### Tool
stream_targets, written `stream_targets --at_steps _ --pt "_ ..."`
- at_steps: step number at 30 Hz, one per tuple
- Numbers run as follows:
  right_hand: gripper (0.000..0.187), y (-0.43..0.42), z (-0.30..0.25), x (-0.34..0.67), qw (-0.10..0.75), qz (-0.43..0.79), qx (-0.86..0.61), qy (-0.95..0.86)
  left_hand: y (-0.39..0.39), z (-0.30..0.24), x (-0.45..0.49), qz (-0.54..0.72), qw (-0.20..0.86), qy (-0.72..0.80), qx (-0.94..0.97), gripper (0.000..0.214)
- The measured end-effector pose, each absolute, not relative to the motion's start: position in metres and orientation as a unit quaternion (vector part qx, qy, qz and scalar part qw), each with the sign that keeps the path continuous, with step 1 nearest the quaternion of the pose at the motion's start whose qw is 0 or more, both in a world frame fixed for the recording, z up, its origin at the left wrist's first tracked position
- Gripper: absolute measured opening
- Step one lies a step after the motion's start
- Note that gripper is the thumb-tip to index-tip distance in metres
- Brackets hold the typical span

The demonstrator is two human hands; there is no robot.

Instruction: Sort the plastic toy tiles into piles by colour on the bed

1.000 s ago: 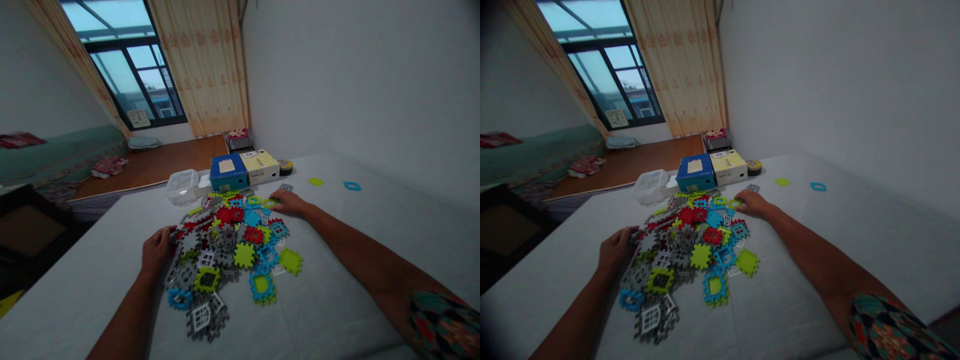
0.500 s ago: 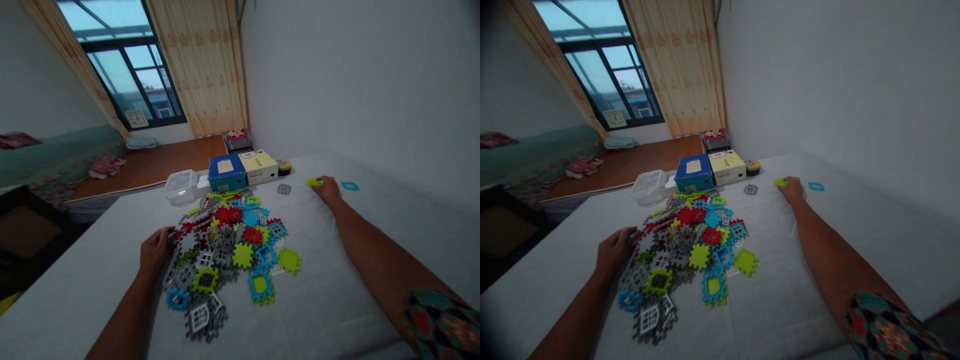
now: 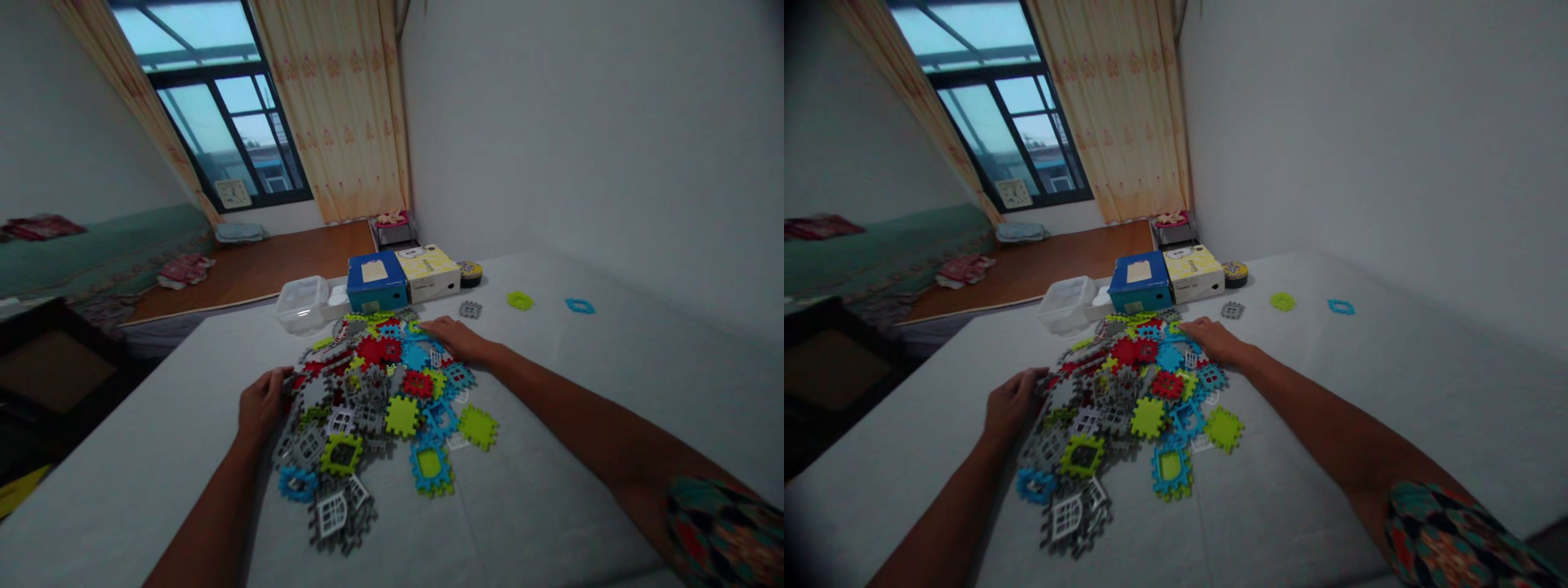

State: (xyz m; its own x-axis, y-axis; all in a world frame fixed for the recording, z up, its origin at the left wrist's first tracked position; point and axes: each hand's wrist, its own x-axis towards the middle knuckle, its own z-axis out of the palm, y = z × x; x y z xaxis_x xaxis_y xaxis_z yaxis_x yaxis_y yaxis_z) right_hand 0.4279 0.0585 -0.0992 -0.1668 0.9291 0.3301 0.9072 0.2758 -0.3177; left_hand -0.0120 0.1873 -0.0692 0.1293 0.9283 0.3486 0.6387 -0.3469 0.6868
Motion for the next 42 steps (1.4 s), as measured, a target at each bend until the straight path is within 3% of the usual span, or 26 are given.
stream_targets --at_steps 3,10,17,22,30,34,42 --pt "0.054 0.056 -0.100 0.428 0.228 0.024 -0.600 -0.767 0.189 -0.070 -0.012 0.378 0.194 0.536 0.729 0.048" --pt "0.026 0.049 -0.090 0.449 0.269 0.018 -0.626 -0.732 0.190 -0.073 -0.013 0.375 0.195 0.537 0.730 0.048" --pt "0.046 0.046 -0.090 0.468 0.256 0.021 -0.625 -0.737 0.190 -0.073 -0.014 0.377 0.204 0.534 0.729 0.048" --pt "0.043 0.043 -0.087 0.462 0.232 0.062 -0.630 -0.738 0.187 -0.070 -0.012 0.369 0.206 0.543 0.726 0.048" --pt "0.039 0.037 -0.072 0.519 0.311 -0.046 -0.779 -0.543 0.193 -0.074 -0.017 0.367 0.203 0.540 0.729 0.050" --pt "0.042 0.006 -0.090 0.577 0.290 -0.135 -0.876 -0.360 0.194 -0.073 -0.017 0.358 0.198 0.541 0.735 0.051" --pt "0.062 -0.008 -0.121 0.616 0.235 -0.061 -0.915 -0.323 0.194 -0.075 -0.017 0.356 0.190 0.542 0.737 0.049"
